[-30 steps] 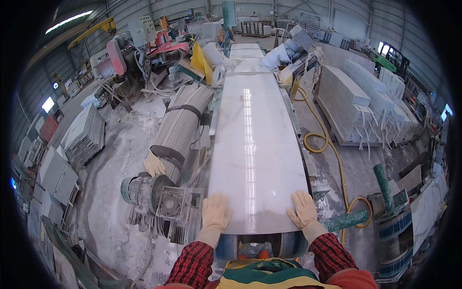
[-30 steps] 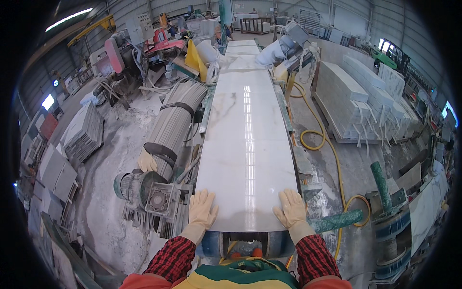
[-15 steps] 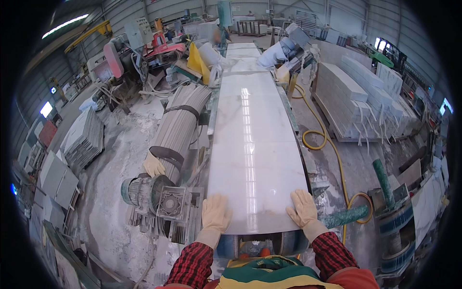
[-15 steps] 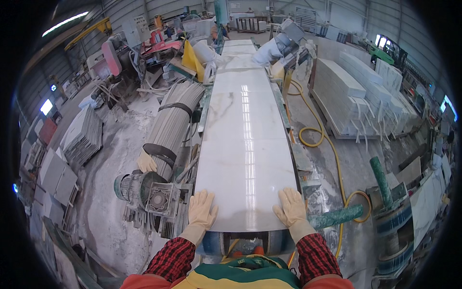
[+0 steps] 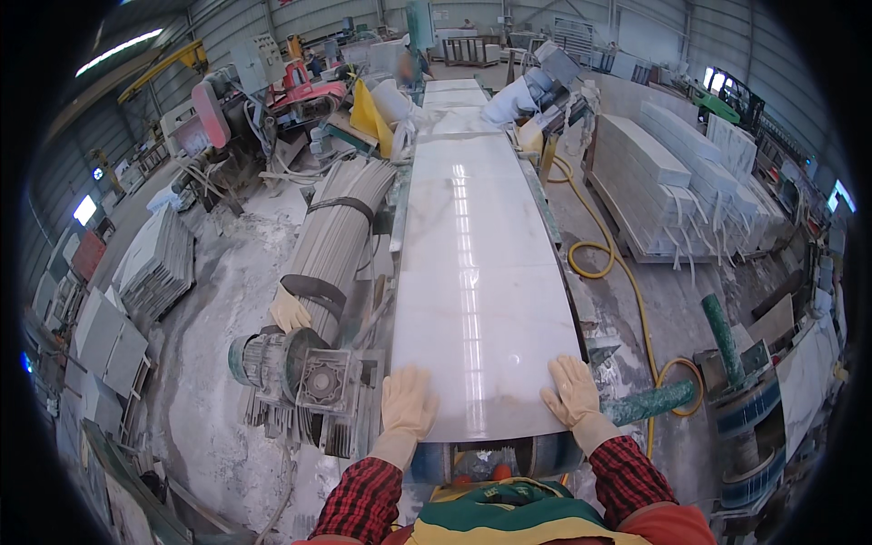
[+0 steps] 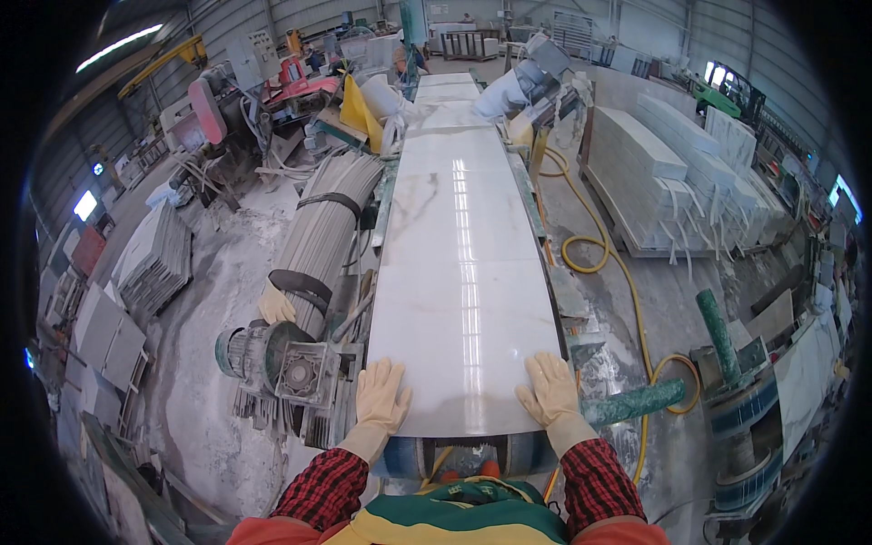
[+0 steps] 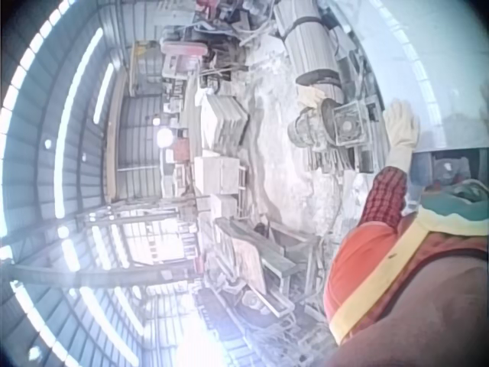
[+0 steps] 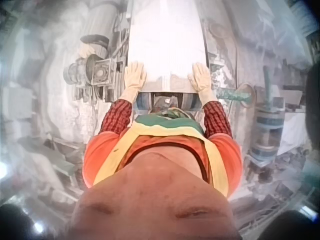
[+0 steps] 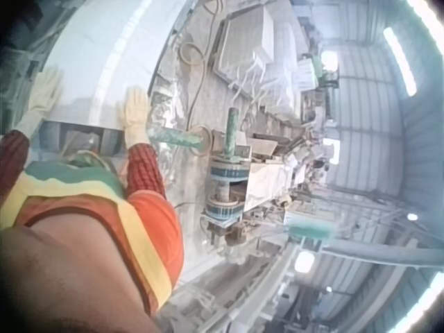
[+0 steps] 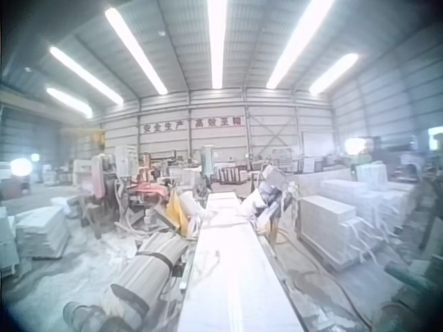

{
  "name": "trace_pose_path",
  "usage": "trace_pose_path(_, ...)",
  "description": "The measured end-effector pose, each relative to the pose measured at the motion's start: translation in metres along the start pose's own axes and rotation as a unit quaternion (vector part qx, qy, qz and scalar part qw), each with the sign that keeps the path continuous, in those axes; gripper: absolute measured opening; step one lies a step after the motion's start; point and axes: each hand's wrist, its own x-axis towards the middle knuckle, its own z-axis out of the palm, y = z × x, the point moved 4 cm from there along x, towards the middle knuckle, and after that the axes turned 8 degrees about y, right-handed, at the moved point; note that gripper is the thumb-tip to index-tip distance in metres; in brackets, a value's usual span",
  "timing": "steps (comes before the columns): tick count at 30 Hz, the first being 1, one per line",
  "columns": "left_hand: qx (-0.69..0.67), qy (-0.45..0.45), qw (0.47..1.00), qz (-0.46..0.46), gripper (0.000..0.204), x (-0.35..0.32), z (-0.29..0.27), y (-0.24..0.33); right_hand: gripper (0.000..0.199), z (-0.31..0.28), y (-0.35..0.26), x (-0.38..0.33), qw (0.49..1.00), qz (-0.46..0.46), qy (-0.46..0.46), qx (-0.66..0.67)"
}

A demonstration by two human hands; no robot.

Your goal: The person repeatedly moves large white stone slabs through a polishing machine, guiding them with gloved hands. The slabs are flipped and re-fed into the machine multiple times to polish both sides.

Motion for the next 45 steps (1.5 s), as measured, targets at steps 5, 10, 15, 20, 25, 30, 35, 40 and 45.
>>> trace_pose_path(5,-0.016,-0.003,1.0,0.003,0.053,0.001,-0.007,0.004,0.068,-0.001,-0.001,-0.003,1.0,0.002,-0.002,0.0)
trace_pose_path(10,-0.01,0.027,0.999,0.018,0.051,-0.001,-0.012,0.007,0.068,-0.004,-0.004,-0.005,1.0,0.008,-0.01,0.002)
trace_pose_path(15,-0.015,0.009,1.0,0.01,0.049,-0.003,-0.013,0.008,0.066,-0.003,-0.003,-0.009,1.0,0.018,-0.01,0.0)
trace_pose_path(20,-0.009,0.013,1.0,0.011,0.048,-0.007,-0.013,0.007,0.065,-0.002,-0.003,-0.014,1.0,0.012,0.005,0.004)
trace_pose_path(25,-0.007,0.022,1.0,0.017,0.048,-0.01,-0.014,0.008,0.066,-0.003,-0.004,-0.017,1.0,0.024,-0.01,0.008)
trace_pose_path(30,-0.012,0.018,1.0,0.015,0.048,-0.012,-0.017,0.01,0.066,-0.002,-0.005,-0.022,1.0,0.027,-0.008,0.004)
trace_pose_path(35,-0.013,0.024,0.999,0.018,0.047,-0.013,-0.021,0.012,0.065,-0.002,-0.007,-0.025,0.999,0.035,-0.017,0.003)
trace_pose_path(40,-0.015,0.042,0.999,0.023,0.045,-0.016,-0.025,0.012,0.063,-0.003,-0.01,-0.03,0.999,0.04,-0.004,0.009)
trace_pose_path(45,-0.026,0.032,0.999,0.021,0.041,-0.018,-0.027,0.014,0.062,0.003,-0.01,-0.04,0.999,0.047,0.004,-0.011)
